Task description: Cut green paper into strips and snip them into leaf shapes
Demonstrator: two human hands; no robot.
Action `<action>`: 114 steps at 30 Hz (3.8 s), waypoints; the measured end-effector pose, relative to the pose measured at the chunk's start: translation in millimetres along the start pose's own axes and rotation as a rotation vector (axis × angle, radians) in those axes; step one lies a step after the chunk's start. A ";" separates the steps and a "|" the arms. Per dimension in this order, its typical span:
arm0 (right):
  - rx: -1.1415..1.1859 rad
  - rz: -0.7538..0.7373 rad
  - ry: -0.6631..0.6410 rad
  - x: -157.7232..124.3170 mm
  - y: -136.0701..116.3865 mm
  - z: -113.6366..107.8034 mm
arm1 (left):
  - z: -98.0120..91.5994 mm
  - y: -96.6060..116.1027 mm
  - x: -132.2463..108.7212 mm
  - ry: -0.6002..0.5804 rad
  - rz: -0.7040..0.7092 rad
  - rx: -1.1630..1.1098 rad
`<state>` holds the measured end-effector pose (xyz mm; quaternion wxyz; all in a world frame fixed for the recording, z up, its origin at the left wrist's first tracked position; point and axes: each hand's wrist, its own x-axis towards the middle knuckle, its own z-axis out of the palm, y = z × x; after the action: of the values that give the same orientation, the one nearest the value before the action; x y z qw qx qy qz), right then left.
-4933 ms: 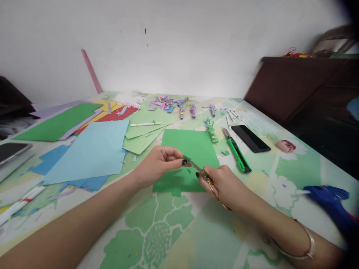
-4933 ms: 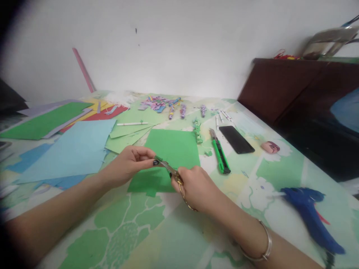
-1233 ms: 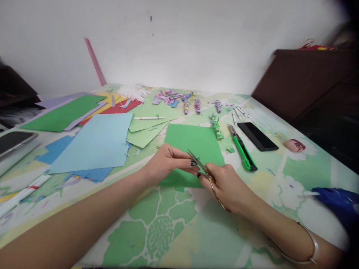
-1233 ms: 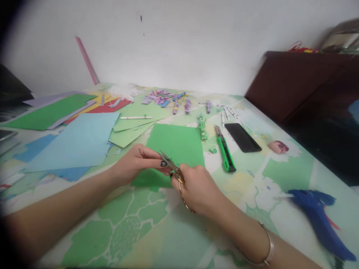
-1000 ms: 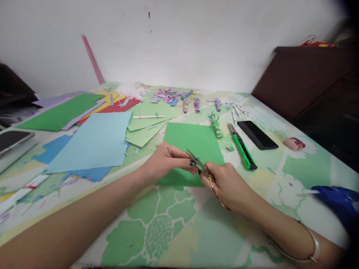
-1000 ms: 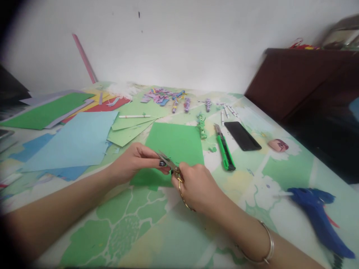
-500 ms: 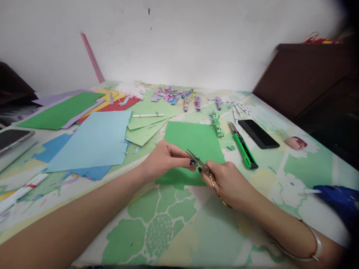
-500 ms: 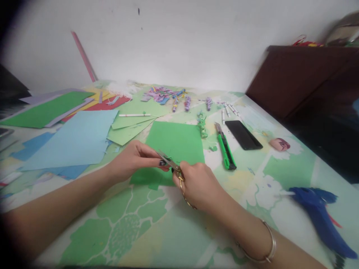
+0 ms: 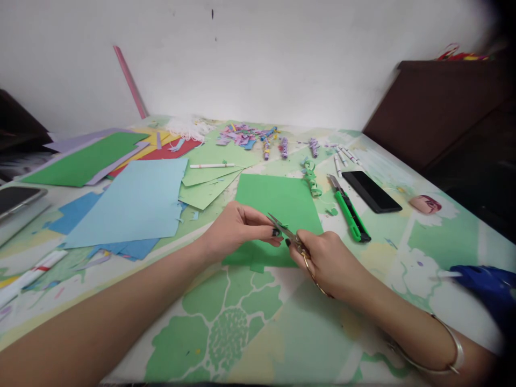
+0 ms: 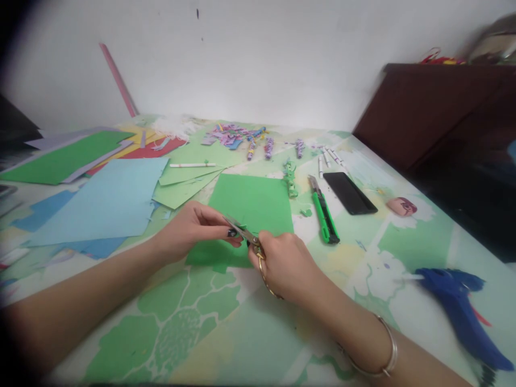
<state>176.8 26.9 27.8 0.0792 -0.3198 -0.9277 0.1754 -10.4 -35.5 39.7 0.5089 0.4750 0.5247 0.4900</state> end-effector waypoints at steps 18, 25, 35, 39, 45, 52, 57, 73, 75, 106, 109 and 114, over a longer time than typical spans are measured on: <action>-0.086 0.000 0.041 -1.0 0.7 0.8 | 1.6 2.8 -3.0 -0.042 0.019 0.001; -0.090 -0.018 0.049 -1.3 0.9 1.6 | 4.0 2.7 -3.2 -0.057 -0.004 0.000; -0.096 -0.021 0.075 0.0 0.7 0.1 | -0.3 3.2 -2.2 -0.049 -0.006 0.043; -0.084 -0.027 0.067 1.0 0.9 0.2 | 0.4 4.3 -2.0 -0.048 -0.014 0.051; -0.089 -0.024 0.061 0.4 3.1 1.4 | 0.1 4.9 -2.0 -0.053 -0.016 0.071; -0.116 -0.039 0.074 0.6 2.9 1.1 | -1.9 4.6 -2.7 -0.071 -0.011 0.095; -0.120 -0.057 0.090 0.9 3.9 0.9 | -2.5 5.4 -2.8 -0.067 -0.006 0.125; -0.149 -0.069 0.079 0.4 7.4 -0.4 | -2.5 6.4 -3.6 -0.039 -0.020 0.148; -0.154 -0.072 0.083 0.1 7.9 -0.5 | -2.5 6.7 -3.1 -0.041 -0.022 0.154; -0.277 -0.089 0.083 0.5 10.9 -2.3 | -7.1 4.5 -1.3 -0.022 -0.025 0.168; -0.282 -0.084 0.073 0.5 10.3 -3.0 | -6.7 6.0 -1.8 -0.017 -0.026 0.189; -0.297 -0.084 0.063 0.4 9.6 -3.9 | -6.6 6.9 -2.2 -0.024 -0.019 0.209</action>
<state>182.9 35.2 27.8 0.0673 -0.2943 -0.9531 0.0228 -16.9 -37.4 46.8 0.4675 0.5262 0.5713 0.4221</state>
